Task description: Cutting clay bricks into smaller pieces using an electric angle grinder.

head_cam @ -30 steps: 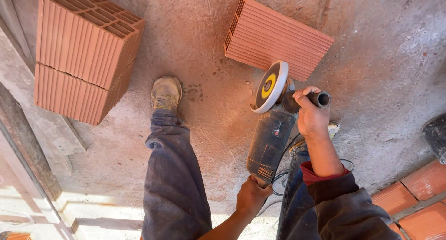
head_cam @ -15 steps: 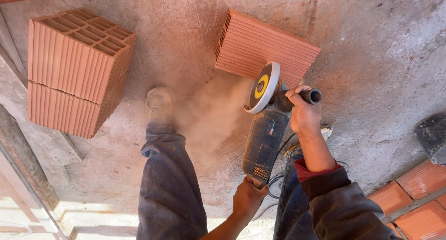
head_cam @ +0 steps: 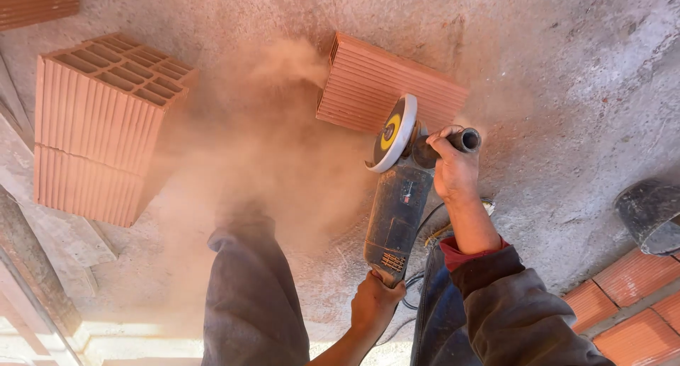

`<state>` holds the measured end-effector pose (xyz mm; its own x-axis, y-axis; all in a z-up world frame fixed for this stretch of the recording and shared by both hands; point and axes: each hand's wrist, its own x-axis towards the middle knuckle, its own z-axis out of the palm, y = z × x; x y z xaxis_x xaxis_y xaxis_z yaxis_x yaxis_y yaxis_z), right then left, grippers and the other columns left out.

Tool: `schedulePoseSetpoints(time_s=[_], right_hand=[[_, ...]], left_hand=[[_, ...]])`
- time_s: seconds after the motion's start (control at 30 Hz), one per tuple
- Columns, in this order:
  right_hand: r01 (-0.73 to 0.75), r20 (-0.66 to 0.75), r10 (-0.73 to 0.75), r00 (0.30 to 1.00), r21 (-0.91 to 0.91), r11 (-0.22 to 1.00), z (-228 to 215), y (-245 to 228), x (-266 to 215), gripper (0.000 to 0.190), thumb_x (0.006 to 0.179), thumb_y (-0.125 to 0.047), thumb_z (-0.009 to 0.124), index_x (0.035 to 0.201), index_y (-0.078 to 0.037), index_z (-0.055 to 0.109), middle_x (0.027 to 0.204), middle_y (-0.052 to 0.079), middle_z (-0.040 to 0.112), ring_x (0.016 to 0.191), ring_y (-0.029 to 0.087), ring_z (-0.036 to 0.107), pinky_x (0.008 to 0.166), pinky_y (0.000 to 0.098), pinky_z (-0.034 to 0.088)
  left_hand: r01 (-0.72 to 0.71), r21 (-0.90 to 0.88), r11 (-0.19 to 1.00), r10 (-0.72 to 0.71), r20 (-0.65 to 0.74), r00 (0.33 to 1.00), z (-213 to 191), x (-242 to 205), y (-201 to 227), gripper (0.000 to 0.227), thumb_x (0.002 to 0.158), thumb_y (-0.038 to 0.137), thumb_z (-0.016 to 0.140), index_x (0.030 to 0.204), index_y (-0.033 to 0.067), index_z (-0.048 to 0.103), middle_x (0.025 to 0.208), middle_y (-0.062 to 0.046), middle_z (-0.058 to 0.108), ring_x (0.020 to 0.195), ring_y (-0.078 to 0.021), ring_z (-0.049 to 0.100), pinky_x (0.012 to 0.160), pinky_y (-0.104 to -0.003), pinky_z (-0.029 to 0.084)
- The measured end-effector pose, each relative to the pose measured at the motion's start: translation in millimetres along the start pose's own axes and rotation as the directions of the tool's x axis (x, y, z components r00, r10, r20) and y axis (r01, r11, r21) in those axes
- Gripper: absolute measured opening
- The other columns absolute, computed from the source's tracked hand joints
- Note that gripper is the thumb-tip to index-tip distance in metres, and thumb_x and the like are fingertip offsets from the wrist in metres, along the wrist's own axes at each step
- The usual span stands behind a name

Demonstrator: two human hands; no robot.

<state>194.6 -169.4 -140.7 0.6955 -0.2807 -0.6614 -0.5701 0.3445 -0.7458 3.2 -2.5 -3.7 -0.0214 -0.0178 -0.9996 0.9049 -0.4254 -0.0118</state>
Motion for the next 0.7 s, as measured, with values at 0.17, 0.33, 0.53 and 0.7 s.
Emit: schedulePoseSetpoints(time_s=[0.17,0.33,0.53,0.7], right_hand=[[-0.018,-0.032,0.018,0.999,-0.009,1.0,-1.7,-4.8,5.7,0.023,0.088,0.015,0.066,0.09,-0.007,0.062,0.089,0.007,0.066,0.088,0.019,0.065,0.089,0.0335,0.053],[0.001,-0.036,-0.001,0.999,0.006,1.0,2.0,-13.7,13.0,0.021,0.088,0.014,0.065,0.091,-0.007,0.061,0.09,0.007,0.066,0.088,0.018,0.065,0.088,0.0328,0.053],[-0.031,-0.065,0.031,0.997,0.01,0.999,9.3,-25.6,22.9,0.022,0.087,0.014,0.064,0.092,-0.007,0.061,0.09,0.005,0.065,0.088,0.018,0.065,0.086,0.0321,0.052],[-0.009,-0.054,0.009,0.999,0.005,1.0,9.5,-30.9,35.4,0.022,0.086,0.014,0.064,0.092,-0.007,0.061,0.09,0.005,0.066,0.087,0.017,0.064,0.085,0.0314,0.052]], left_hand=[[0.02,0.006,1.0,-0.021,0.04,0.999,-8.9,-6.0,18.3,0.052,0.079,0.044,0.075,0.113,0.0071,0.063,0.104,-0.016,0.076,0.099,-0.0373,0.072,0.087,-0.046,0.056],[0.037,0.007,0.999,-0.037,0.055,0.998,-9.2,-8.2,29.8,0.052,0.079,0.045,0.074,0.113,0.0065,0.063,0.106,-0.016,0.076,0.101,-0.0346,0.074,0.088,-0.044,0.056],[0.042,-0.028,0.999,-0.041,0.042,0.998,-16.0,-13.1,51.6,0.053,0.079,0.045,0.074,0.114,0.0065,0.063,0.105,-0.015,0.076,0.101,-0.0325,0.075,0.089,-0.042,0.056],[0.0,-0.077,0.997,0.002,0.023,1.0,-13.2,-16.5,63.7,0.052,0.08,0.045,0.073,0.112,0.0059,0.064,0.105,-0.015,0.077,0.1,-0.0319,0.074,0.088,-0.042,0.055]])
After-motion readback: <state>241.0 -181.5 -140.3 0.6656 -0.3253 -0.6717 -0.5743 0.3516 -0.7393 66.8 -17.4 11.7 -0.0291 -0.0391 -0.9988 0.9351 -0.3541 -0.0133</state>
